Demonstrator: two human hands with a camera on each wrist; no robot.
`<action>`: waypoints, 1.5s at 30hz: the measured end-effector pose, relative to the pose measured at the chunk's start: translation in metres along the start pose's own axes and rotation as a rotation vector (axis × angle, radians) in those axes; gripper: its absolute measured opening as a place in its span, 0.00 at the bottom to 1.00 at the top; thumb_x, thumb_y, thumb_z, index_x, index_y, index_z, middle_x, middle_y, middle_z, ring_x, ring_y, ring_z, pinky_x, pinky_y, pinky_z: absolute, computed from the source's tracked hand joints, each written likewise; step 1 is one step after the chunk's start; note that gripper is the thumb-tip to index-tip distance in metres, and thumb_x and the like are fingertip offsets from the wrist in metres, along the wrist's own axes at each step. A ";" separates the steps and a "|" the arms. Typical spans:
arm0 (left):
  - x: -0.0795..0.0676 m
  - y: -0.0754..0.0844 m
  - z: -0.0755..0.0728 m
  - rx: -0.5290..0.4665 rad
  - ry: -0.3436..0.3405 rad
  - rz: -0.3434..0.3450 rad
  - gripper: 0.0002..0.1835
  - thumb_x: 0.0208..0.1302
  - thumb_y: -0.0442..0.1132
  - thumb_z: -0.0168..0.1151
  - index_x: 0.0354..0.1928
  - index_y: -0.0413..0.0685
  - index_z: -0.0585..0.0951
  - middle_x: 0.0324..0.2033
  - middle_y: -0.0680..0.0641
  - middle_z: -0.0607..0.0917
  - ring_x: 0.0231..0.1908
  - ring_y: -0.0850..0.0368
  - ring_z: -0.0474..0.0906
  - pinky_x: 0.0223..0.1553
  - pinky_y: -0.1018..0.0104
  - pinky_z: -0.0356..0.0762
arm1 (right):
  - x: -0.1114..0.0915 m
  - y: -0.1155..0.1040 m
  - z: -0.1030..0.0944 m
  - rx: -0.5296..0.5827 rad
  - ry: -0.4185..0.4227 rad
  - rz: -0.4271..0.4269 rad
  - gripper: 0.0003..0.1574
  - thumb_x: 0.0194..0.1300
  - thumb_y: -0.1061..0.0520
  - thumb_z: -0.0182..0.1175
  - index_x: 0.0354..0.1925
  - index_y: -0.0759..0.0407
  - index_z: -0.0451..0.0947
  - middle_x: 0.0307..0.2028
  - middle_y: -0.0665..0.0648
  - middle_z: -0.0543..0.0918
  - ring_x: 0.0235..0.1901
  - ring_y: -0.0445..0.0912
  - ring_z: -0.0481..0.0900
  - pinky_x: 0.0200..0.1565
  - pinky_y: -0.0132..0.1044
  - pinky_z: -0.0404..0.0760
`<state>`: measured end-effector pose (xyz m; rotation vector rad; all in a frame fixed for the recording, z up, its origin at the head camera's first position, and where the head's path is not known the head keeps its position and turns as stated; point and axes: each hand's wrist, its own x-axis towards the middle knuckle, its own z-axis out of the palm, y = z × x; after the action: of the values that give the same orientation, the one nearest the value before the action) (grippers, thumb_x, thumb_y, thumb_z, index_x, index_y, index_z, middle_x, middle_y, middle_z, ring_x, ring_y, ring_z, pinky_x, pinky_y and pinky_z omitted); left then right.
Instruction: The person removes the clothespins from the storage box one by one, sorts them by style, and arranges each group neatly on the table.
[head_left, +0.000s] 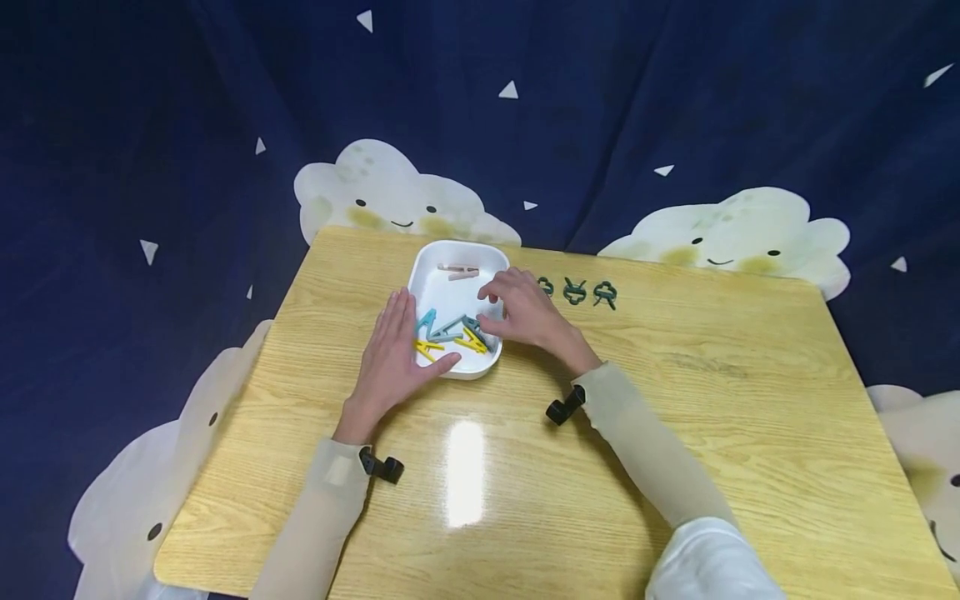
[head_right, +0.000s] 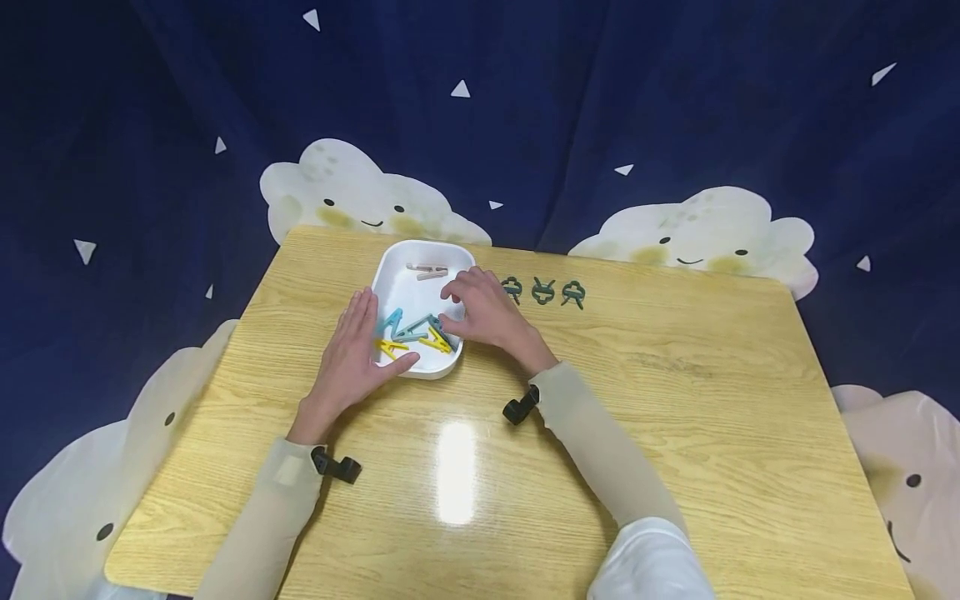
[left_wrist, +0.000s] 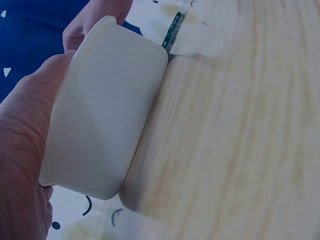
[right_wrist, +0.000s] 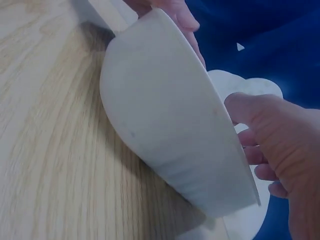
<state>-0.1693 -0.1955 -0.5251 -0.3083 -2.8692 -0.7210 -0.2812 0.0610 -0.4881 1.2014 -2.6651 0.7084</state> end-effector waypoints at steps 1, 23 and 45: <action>0.000 0.000 0.000 0.000 0.002 0.001 0.70 0.59 0.84 0.53 0.83 0.39 0.42 0.84 0.44 0.37 0.83 0.48 0.32 0.83 0.52 0.38 | 0.002 -0.001 0.002 -0.022 -0.017 -0.003 0.22 0.62 0.44 0.69 0.46 0.58 0.86 0.36 0.53 0.83 0.41 0.50 0.73 0.49 0.47 0.71; 0.000 -0.001 0.001 -0.009 0.008 0.002 0.69 0.59 0.83 0.54 0.84 0.41 0.41 0.84 0.44 0.38 0.83 0.47 0.34 0.83 0.51 0.39 | 0.039 -0.016 0.000 -0.205 -0.481 0.114 0.28 0.57 0.47 0.75 0.55 0.53 0.87 0.46 0.51 0.83 0.50 0.51 0.70 0.61 0.49 0.65; 0.000 -0.001 -0.001 -0.018 -0.004 -0.009 0.69 0.59 0.84 0.53 0.84 0.40 0.42 0.84 0.47 0.36 0.83 0.55 0.28 0.83 0.52 0.38 | 0.048 -0.027 -0.009 -0.174 -0.713 0.129 0.46 0.51 0.49 0.81 0.67 0.46 0.77 0.47 0.52 0.78 0.50 0.51 0.69 0.59 0.48 0.66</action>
<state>-0.1695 -0.1969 -0.5252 -0.2995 -2.8707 -0.7486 -0.2946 0.0173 -0.4555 1.4468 -3.2953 0.0333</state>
